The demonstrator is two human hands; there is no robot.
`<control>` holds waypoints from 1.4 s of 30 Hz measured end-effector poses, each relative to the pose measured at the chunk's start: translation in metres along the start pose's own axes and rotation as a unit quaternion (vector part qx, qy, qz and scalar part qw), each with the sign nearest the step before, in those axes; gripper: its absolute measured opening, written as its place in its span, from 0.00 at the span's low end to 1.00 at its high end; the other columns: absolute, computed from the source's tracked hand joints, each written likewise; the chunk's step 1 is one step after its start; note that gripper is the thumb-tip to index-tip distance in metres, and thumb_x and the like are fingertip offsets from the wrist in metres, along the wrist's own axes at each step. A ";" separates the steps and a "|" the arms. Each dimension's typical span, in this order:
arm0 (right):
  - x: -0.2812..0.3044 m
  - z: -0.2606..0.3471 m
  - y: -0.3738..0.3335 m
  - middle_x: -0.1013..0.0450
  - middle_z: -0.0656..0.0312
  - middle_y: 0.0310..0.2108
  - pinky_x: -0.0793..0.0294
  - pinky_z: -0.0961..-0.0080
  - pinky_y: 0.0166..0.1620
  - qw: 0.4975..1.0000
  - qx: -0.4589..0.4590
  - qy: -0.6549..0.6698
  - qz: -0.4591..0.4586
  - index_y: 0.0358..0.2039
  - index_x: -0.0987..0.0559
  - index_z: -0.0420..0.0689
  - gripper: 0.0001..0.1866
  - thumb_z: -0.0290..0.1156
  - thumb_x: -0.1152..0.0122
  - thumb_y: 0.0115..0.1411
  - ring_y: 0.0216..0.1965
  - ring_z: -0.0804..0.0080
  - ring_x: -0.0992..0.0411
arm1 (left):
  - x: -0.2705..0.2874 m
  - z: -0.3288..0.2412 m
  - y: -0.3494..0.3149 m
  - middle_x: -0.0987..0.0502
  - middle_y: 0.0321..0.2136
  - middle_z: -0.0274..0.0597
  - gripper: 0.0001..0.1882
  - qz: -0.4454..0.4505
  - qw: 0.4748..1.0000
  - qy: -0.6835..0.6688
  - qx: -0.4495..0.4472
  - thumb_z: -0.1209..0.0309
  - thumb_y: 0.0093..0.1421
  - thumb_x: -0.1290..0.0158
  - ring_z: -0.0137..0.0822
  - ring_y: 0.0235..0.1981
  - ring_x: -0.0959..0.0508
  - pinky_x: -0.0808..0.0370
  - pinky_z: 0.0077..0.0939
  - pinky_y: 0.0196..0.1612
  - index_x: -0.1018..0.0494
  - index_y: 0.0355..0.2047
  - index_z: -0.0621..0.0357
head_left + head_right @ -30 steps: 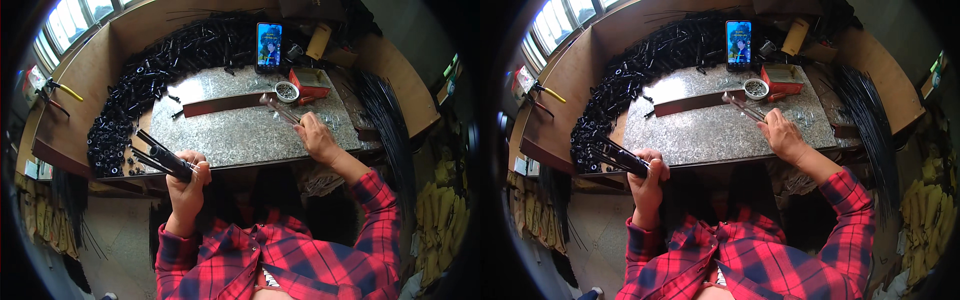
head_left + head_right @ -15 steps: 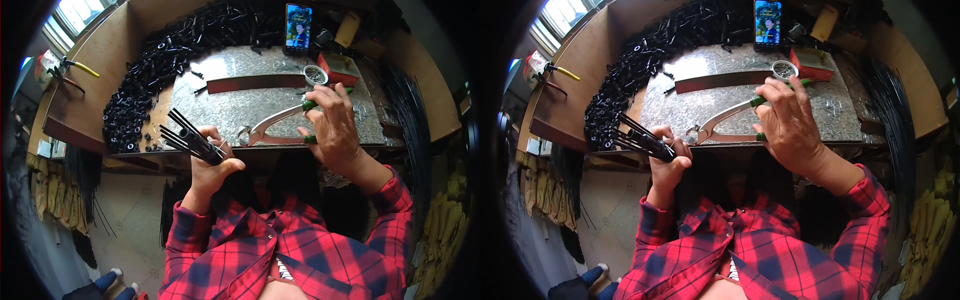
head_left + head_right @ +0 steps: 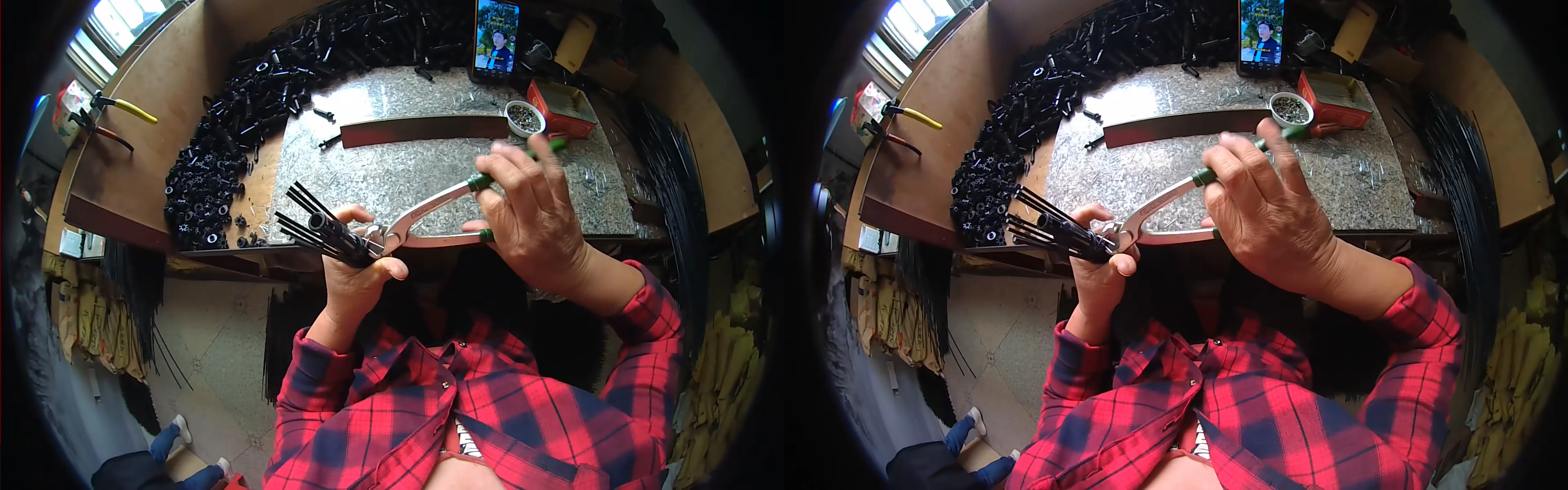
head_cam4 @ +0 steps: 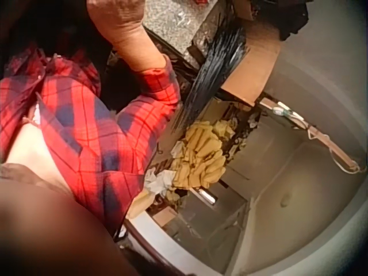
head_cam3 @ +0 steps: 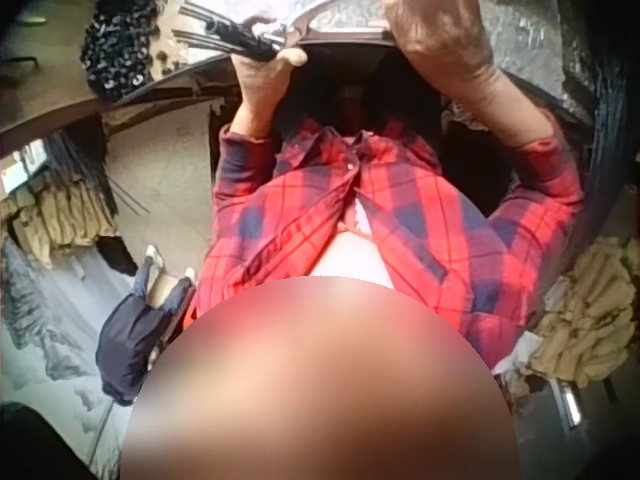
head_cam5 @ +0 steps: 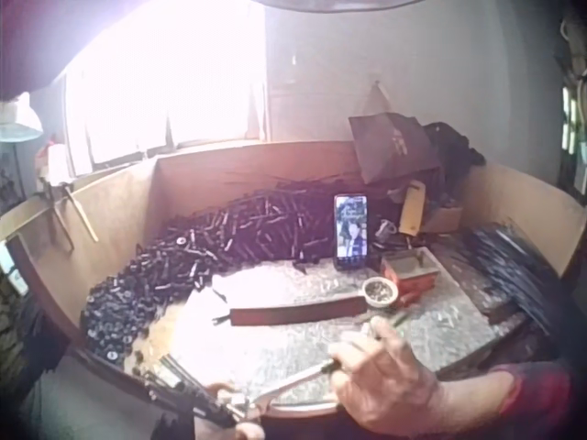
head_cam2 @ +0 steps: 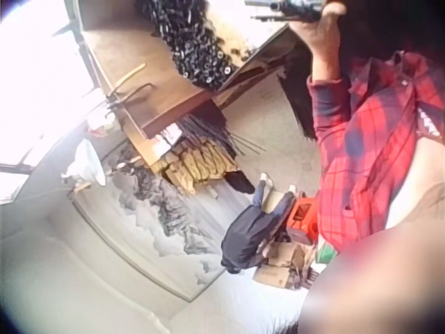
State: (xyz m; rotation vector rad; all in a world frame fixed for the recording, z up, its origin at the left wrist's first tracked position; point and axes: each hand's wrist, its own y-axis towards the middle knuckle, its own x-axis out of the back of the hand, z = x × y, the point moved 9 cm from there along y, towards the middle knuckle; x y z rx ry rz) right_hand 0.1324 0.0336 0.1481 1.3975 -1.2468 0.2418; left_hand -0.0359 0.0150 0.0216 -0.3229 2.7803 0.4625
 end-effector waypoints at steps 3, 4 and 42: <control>-0.015 -0.002 -0.007 0.31 0.50 0.42 0.31 0.56 0.50 0.997 0.021 0.049 0.061 0.27 0.30 0.40 0.14 0.34 0.36 0.49 0.44 0.57 0.29 | 0.001 0.004 0.001 0.28 0.28 0.31 0.37 0.025 1.000 -0.007 0.010 0.66 0.34 0.26 0.20 0.30 0.29 0.32 0.13 0.32 0.37 0.42 0.61; -0.021 0.000 -0.013 0.30 0.51 0.37 0.29 0.60 0.44 0.992 0.021 0.082 0.094 0.27 0.30 0.40 0.13 0.34 0.36 0.49 0.39 0.57 0.28 | 0.001 0.002 0.001 0.28 0.28 0.31 0.37 0.024 1.000 -0.006 0.009 0.66 0.34 0.26 0.20 0.30 0.29 0.32 0.13 0.32 0.37 0.42 0.61; -0.075 0.026 -0.095 0.26 0.63 0.21 0.28 0.80 0.26 0.347 -0.363 0.685 0.528 0.37 0.28 0.41 0.12 0.37 0.47 0.63 0.19 0.77 0.28 | -0.006 0.000 0.012 0.28 0.27 0.32 0.36 0.084 0.995 0.035 0.049 0.44 0.28 0.31 0.25 0.29 0.29 0.34 0.19 0.32 0.27 0.28 0.62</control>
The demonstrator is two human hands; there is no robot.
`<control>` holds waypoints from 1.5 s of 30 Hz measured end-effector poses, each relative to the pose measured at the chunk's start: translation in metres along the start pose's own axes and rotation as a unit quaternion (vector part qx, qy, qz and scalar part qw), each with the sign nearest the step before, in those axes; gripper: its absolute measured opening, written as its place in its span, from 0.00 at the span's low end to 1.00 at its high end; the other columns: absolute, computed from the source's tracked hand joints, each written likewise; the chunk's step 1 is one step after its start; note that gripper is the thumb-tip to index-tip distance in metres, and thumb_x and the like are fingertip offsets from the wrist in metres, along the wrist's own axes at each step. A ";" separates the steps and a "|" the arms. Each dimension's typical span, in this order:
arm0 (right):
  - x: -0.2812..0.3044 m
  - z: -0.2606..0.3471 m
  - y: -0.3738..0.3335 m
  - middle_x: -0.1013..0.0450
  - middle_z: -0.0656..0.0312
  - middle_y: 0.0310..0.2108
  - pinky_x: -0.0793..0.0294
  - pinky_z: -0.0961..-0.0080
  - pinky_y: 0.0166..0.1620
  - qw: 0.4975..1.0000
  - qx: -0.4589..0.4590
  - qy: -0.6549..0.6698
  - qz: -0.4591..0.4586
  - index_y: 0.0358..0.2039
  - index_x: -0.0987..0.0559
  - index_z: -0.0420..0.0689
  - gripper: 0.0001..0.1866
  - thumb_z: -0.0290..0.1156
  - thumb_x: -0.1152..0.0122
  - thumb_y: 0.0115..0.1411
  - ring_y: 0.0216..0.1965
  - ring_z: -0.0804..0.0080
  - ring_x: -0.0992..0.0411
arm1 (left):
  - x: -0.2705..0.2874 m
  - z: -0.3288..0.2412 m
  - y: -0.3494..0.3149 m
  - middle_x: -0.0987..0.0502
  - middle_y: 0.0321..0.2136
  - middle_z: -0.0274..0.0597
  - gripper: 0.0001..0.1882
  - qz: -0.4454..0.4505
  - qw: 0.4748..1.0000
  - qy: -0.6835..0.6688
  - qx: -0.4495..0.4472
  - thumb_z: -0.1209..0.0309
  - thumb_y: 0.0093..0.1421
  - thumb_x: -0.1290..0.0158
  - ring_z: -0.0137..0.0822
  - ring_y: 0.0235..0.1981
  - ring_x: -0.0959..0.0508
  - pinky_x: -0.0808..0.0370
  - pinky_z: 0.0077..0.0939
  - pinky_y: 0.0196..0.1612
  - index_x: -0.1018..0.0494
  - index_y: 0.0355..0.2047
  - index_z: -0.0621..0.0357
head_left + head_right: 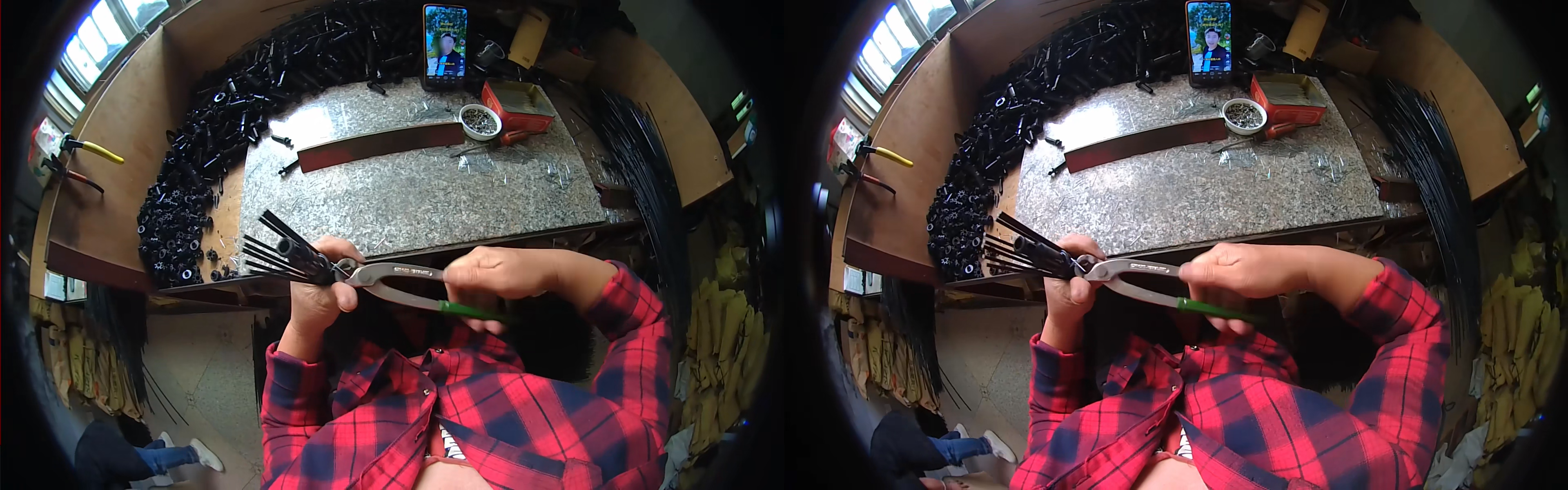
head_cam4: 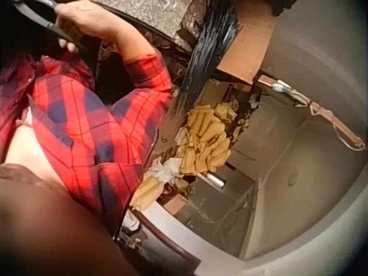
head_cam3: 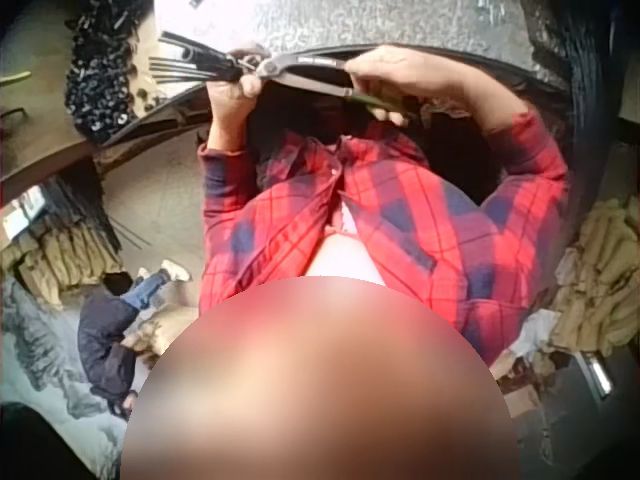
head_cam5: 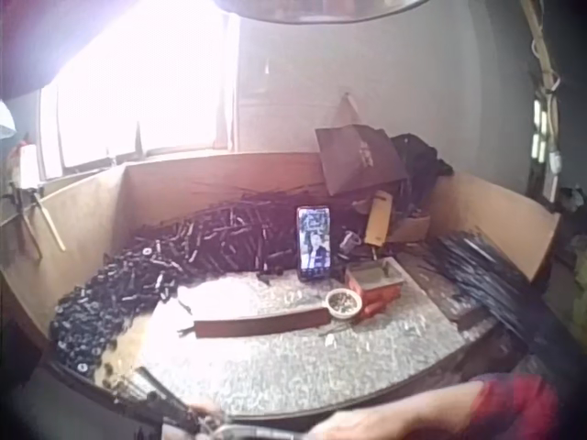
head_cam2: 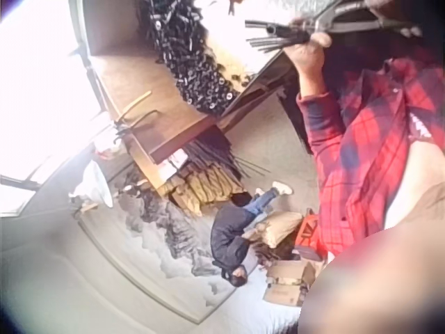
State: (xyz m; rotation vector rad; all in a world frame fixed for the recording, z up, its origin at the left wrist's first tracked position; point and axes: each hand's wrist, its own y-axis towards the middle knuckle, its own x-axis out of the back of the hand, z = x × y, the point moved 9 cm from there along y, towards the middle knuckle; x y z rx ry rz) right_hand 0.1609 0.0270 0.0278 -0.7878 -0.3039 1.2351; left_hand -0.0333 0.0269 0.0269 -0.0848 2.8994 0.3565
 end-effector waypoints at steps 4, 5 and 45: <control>0.007 0.021 0.001 0.28 0.62 0.23 0.28 0.76 0.29 0.952 0.143 -0.260 -0.075 0.38 0.29 0.41 0.19 0.43 0.38 0.57 0.26 0.72 0.26 | 0.000 -0.007 0.003 0.28 0.25 0.33 0.32 -0.028 0.997 0.047 -0.054 0.47 0.33 0.31 0.26 0.28 0.29 0.34 0.20 0.32 0.26 0.28 0.62; 0.011 0.034 -0.007 0.29 0.57 0.28 0.28 0.70 0.32 0.910 0.171 -0.349 -0.146 0.42 0.31 0.42 0.21 0.43 0.38 0.56 0.30 0.64 0.26 | 0.003 -0.005 0.004 0.28 0.24 0.33 0.30 -0.035 0.998 0.047 -0.038 0.50 0.36 0.30 0.26 0.27 0.30 0.35 0.20 0.32 0.26 0.28 0.62; 0.010 0.068 -0.050 0.33 0.55 0.24 0.31 0.68 0.28 0.603 0.293 -0.632 -0.389 0.53 0.30 0.42 0.35 0.52 0.37 0.50 0.24 0.59 0.30 | -0.004 0.012 0.010 0.33 0.23 0.25 0.42 0.047 0.998 -0.039 0.033 0.61 0.30 0.25 0.15 0.22 0.34 0.39 0.12 0.25 0.38 0.42 0.59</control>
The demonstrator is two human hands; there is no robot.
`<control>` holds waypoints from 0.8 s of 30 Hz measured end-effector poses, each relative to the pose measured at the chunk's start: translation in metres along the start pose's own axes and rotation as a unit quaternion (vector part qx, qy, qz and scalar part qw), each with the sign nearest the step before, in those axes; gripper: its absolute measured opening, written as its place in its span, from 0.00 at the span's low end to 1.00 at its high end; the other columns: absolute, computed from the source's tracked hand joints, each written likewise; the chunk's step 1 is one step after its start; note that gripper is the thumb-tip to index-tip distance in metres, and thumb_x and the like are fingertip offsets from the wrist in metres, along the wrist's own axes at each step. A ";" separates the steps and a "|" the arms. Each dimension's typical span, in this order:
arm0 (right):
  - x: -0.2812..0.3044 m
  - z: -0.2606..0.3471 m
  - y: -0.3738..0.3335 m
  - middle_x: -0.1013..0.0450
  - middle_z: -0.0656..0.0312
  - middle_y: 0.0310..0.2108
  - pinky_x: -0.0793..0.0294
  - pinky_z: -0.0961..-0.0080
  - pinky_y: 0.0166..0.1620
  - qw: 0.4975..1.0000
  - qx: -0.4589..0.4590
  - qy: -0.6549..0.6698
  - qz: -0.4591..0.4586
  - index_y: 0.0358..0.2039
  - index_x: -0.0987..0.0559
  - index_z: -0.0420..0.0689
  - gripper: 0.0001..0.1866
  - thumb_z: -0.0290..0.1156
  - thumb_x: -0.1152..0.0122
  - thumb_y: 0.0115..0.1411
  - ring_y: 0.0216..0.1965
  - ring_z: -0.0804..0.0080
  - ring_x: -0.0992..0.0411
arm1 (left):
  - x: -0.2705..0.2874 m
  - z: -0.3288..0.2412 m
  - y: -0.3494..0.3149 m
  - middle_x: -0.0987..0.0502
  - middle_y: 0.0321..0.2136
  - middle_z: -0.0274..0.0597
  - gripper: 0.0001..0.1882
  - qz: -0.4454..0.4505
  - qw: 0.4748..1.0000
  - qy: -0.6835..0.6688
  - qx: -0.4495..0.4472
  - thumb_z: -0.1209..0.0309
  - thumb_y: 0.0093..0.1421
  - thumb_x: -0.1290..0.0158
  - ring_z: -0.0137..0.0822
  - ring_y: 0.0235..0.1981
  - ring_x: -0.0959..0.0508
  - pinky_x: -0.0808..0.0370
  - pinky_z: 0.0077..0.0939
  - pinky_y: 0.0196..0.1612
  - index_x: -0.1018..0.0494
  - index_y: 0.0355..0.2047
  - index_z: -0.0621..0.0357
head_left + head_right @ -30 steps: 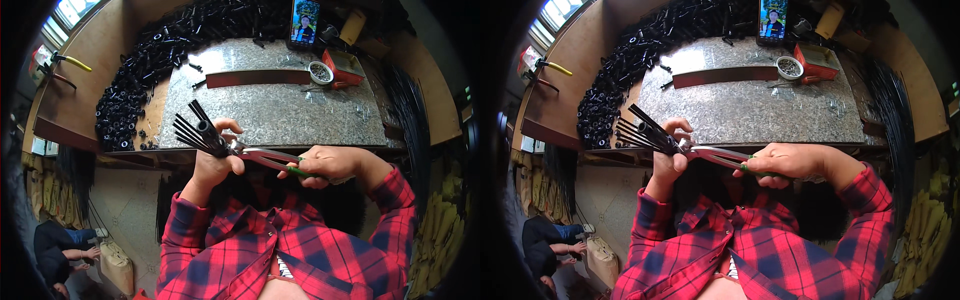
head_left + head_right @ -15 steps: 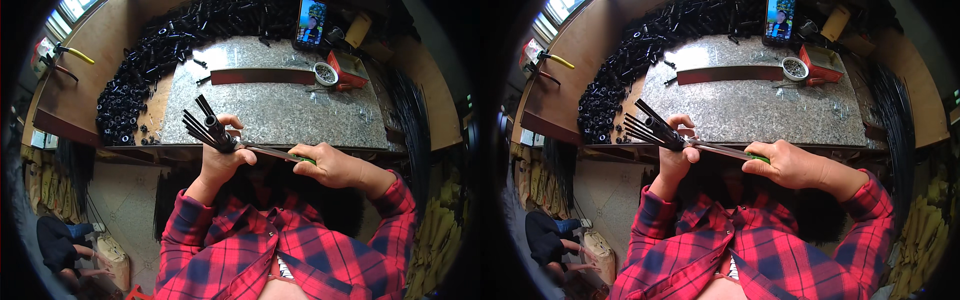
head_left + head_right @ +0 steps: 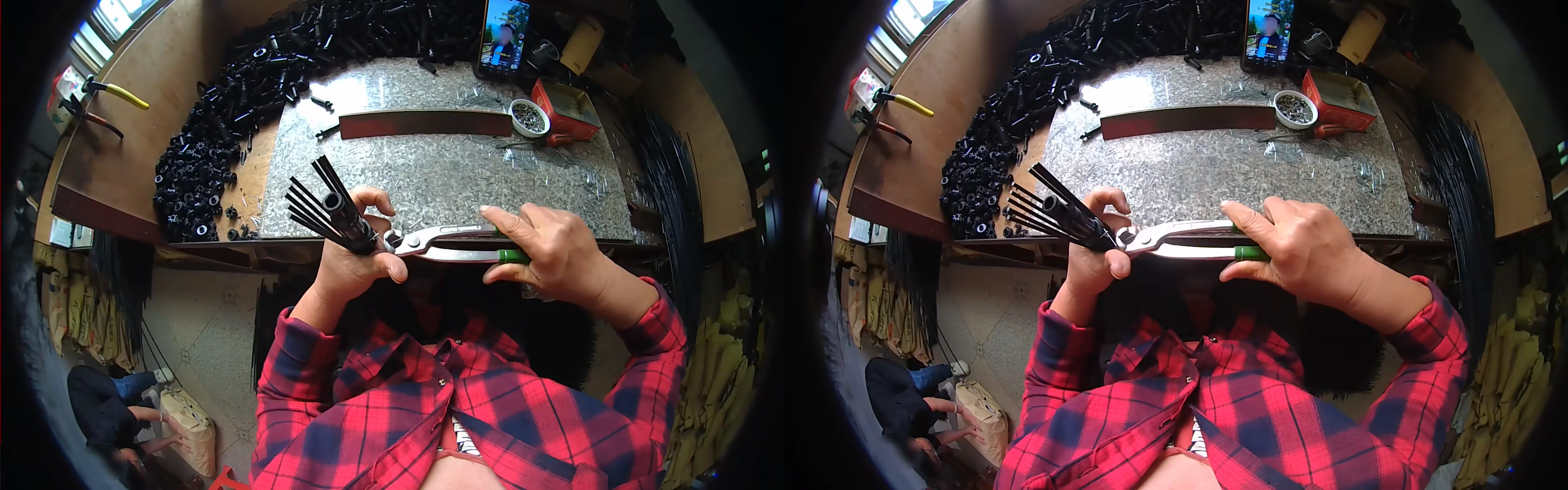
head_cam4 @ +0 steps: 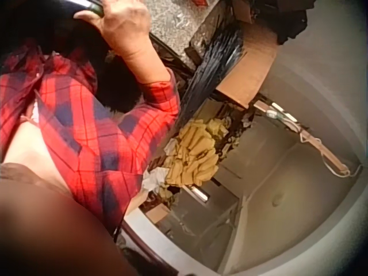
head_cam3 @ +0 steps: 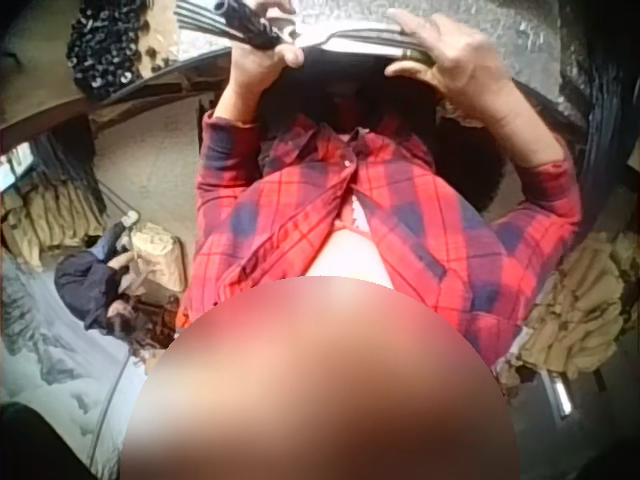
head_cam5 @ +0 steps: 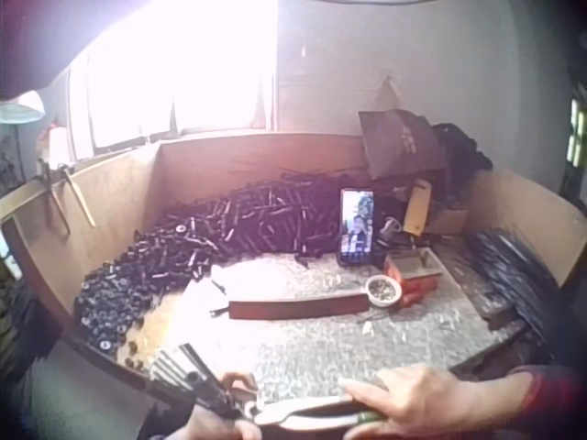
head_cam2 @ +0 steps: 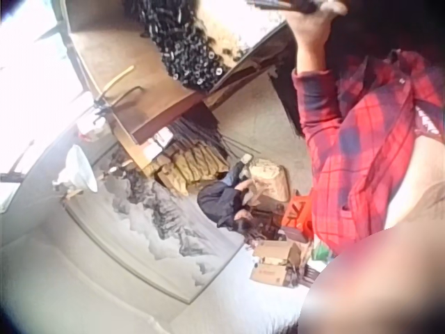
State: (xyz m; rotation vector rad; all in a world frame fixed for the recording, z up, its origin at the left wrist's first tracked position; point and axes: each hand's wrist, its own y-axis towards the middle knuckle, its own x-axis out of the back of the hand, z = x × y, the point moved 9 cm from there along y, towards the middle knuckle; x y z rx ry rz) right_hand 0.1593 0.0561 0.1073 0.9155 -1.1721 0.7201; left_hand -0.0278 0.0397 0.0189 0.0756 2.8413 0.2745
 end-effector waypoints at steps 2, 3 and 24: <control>0.010 0.007 0.000 0.39 0.60 0.20 0.33 0.70 0.25 0.998 0.029 -0.049 -0.017 0.55 0.30 0.43 0.38 0.54 0.37 0.47 0.21 0.66 0.35 | -0.004 -0.007 0.002 0.35 0.18 0.21 0.42 -0.005 0.998 0.059 -0.027 0.59 0.30 0.25 0.13 0.22 0.35 0.42 0.11 0.24 0.38 0.42 0.58; 0.013 0.007 0.000 0.39 0.60 0.20 0.33 0.70 0.25 0.998 0.028 -0.049 -0.016 0.55 0.30 0.43 0.38 0.54 0.37 0.47 0.21 0.66 0.35 | -0.006 -0.007 0.002 0.36 0.21 0.22 0.42 0.006 0.997 0.072 -0.032 0.58 0.29 0.25 0.14 0.23 0.37 0.42 0.11 0.25 0.38 0.41 0.58; -0.055 -0.013 -0.018 0.25 0.49 0.32 0.27 0.66 0.35 0.914 -0.105 0.347 0.182 0.51 0.29 0.41 0.28 0.50 0.42 0.58 0.31 0.53 0.25 | -0.011 0.009 0.006 0.37 0.19 0.35 0.27 -0.017 0.994 -0.100 -0.047 0.52 0.53 0.40 0.24 0.17 0.37 0.39 0.18 0.18 0.43 0.37 0.54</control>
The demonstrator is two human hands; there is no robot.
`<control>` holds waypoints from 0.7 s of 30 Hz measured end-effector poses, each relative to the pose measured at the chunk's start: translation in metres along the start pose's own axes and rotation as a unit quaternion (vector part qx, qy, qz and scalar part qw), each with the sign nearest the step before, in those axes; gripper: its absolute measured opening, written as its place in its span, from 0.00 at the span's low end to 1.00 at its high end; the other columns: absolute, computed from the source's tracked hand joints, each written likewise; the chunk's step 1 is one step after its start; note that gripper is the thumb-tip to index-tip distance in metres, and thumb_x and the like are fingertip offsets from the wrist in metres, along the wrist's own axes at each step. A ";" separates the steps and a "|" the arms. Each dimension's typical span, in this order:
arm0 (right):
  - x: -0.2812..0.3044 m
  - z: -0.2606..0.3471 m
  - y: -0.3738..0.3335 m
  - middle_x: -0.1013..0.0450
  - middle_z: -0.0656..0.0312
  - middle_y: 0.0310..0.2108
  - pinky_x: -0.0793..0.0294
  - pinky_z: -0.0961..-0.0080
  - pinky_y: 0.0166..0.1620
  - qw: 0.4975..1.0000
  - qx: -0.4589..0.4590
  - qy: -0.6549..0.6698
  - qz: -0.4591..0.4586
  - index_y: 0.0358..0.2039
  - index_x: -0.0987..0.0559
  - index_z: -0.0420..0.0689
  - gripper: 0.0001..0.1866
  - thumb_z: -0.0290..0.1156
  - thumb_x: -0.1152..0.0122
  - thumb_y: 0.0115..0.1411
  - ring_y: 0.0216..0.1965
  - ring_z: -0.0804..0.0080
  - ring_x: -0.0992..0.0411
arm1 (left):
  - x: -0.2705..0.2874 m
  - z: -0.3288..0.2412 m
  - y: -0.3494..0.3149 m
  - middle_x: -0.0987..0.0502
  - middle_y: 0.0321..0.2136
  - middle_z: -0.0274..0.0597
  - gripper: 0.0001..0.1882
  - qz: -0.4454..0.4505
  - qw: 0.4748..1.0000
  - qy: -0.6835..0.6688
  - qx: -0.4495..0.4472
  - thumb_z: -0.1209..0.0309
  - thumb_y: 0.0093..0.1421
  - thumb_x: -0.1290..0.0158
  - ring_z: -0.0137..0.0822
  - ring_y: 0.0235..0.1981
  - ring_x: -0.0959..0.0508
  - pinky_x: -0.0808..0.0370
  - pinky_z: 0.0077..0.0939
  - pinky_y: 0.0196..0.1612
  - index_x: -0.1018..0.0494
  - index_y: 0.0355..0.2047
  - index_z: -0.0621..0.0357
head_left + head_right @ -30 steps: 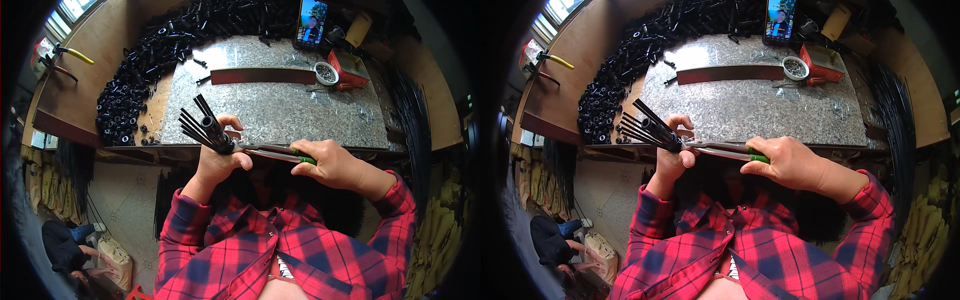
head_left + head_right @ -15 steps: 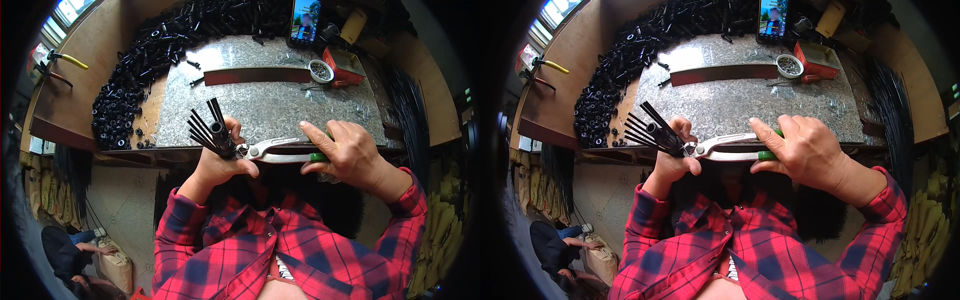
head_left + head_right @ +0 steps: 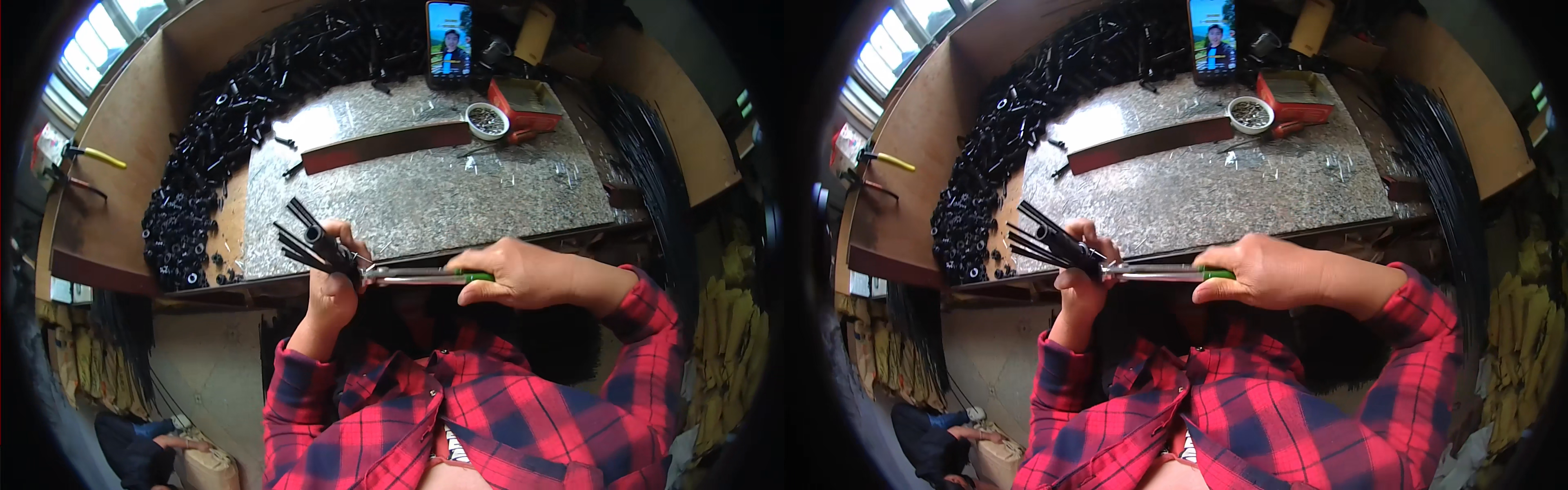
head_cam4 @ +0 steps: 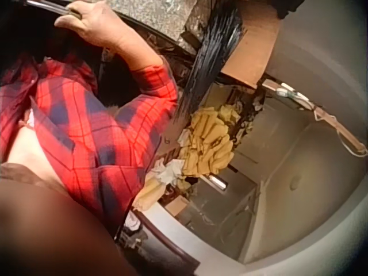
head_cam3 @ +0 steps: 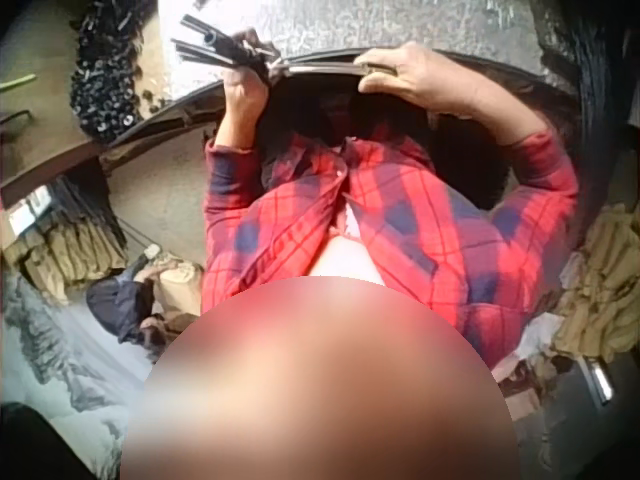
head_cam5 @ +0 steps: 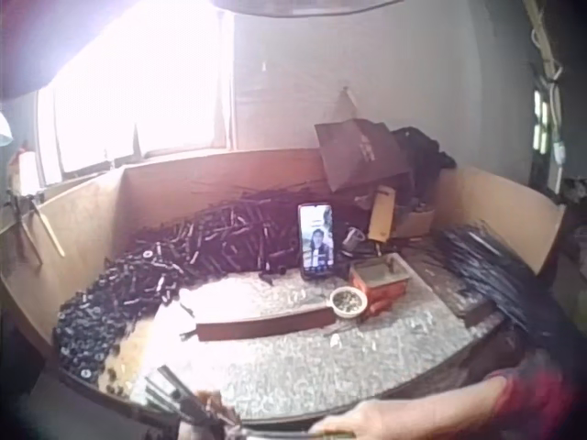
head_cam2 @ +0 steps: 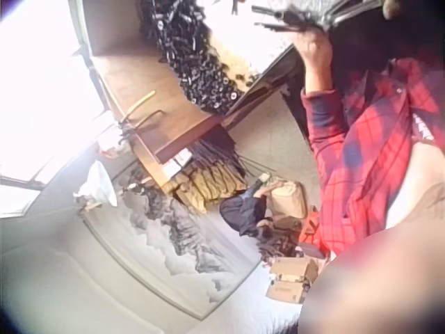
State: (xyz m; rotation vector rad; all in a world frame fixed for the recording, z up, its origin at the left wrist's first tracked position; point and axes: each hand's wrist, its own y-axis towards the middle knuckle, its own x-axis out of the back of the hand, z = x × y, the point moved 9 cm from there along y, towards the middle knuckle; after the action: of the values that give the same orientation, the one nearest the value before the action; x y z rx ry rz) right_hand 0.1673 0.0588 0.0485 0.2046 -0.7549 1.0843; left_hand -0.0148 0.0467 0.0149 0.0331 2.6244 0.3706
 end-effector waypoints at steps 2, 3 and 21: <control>-0.009 -0.006 -0.006 0.26 0.43 0.29 0.28 0.61 0.36 0.997 -0.021 0.071 0.014 0.47 0.28 0.40 0.28 0.54 0.49 0.61 0.31 0.47 0.26 | -0.003 -0.010 -0.001 0.37 0.17 0.35 0.34 -0.015 0.997 0.068 -0.016 0.40 0.50 0.42 0.23 0.15 0.38 0.40 0.18 0.18 0.42 0.38 0.55; -0.006 -0.008 -0.010 0.27 0.46 0.27 0.28 0.64 0.34 0.994 -0.057 0.089 0.002 0.45 0.30 0.40 0.27 0.54 0.49 0.62 0.28 0.53 0.26 | 0.004 -0.009 -0.002 0.36 0.17 0.34 0.37 -0.016 0.997 0.070 -0.014 0.38 0.46 0.40 0.23 0.16 0.38 0.41 0.17 0.18 0.41 0.39 0.56; 0.069 0.077 -0.040 0.34 0.52 0.45 0.38 0.56 0.54 0.808 0.195 -0.375 -0.411 0.30 0.31 0.42 0.13 0.25 0.35 0.49 0.47 0.55 0.32 | -0.013 -0.032 -0.007 0.39 0.19 0.26 0.37 -0.012 0.998 0.040 0.039 0.54 0.27 0.26 0.20 0.21 0.36 0.40 0.16 0.24 0.40 0.29 0.53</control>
State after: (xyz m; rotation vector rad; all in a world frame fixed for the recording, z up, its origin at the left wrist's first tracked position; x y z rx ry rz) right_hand 0.1836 0.0510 0.1577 1.2565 -0.9832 0.2607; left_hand -0.0179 0.0307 0.0463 0.0140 2.7157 0.2668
